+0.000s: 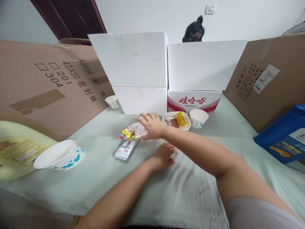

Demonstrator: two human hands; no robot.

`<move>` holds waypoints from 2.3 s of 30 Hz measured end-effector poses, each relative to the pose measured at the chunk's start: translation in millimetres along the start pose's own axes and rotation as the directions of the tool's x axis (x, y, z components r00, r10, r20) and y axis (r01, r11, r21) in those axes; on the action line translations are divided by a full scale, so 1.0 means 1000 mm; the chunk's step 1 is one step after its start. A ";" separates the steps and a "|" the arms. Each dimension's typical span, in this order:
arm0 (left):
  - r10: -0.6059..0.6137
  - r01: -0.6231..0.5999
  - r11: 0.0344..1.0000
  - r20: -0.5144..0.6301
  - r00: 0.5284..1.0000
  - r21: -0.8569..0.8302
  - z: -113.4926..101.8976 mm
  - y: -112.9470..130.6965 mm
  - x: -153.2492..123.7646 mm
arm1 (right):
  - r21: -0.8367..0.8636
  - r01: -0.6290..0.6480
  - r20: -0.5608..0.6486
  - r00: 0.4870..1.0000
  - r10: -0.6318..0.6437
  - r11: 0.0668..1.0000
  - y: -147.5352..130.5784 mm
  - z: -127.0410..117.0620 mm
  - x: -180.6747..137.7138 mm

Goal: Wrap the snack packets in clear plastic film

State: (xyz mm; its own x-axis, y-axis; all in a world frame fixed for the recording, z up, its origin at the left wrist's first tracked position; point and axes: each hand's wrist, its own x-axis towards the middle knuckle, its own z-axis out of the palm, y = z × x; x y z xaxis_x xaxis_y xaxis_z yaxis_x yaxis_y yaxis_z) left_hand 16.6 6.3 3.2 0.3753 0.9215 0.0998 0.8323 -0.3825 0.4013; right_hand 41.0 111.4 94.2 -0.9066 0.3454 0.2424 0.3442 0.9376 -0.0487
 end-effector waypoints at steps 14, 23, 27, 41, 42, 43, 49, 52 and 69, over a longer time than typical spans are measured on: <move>-0.060 0.028 0.986 -0.190 0.980 -0.166 0.001 -0.011 0.003 | -0.052 -0.182 -0.275 0.948 0.162 0.982 -0.005 -0.005 -0.107; 0.101 -0.187 0.933 -0.276 0.956 -0.308 0.004 0.004 0.000 | 0.233 -0.236 -0.195 0.939 0.283 0.943 -0.037 0.037 -0.228; 0.181 -0.198 0.952 -0.090 0.979 -0.235 0.002 0.010 -0.002 | 0.350 -0.349 -0.229 0.868 0.441 0.869 -0.004 0.020 -0.259; 0.143 -0.194 0.946 -0.203 0.969 -0.261 0.007 0.011 -0.001 | -0.034 -0.383 -0.203 0.907 0.369 0.923 0.009 0.013 -0.257; 0.133 -0.186 0.944 -0.202 0.970 -0.274 0.007 0.011 -0.001 | -0.051 -0.324 -0.171 0.935 0.312 0.945 0.003 0.011 -0.250; 0.118 -0.172 0.943 -0.198 0.973 -0.283 0.007 0.011 -0.001 | -0.071 -0.287 -0.129 0.952 0.276 0.955 0.001 0.009 -0.245; 0.058 -0.093 0.950 -0.124 0.991 -0.298 0.012 0.007 -0.001 | -0.178 -0.546 -0.081 0.837 0.541 0.819 0.035 0.008 -0.265; 0.061 -0.100 0.949 -0.134 0.989 -0.300 0.011 0.006 0.000 | -0.152 -0.680 -0.103 0.732 0.673 0.717 0.052 0.018 -0.277; 0.124 -0.219 0.926 -0.301 0.946 -0.307 0.000 0.019 -0.001 | 0.470 -0.482 -0.301 0.700 0.648 0.739 0.017 0.025 -0.257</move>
State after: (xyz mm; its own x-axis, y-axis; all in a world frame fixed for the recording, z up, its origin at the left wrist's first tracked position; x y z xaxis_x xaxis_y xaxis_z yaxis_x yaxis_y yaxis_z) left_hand 32.5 -2.1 10.9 0.3352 0.8443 0.4181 0.5633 -0.5353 0.6294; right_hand 273.6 39.5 6.5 -0.3384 0.8374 0.4293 0.5768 0.5450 -0.6085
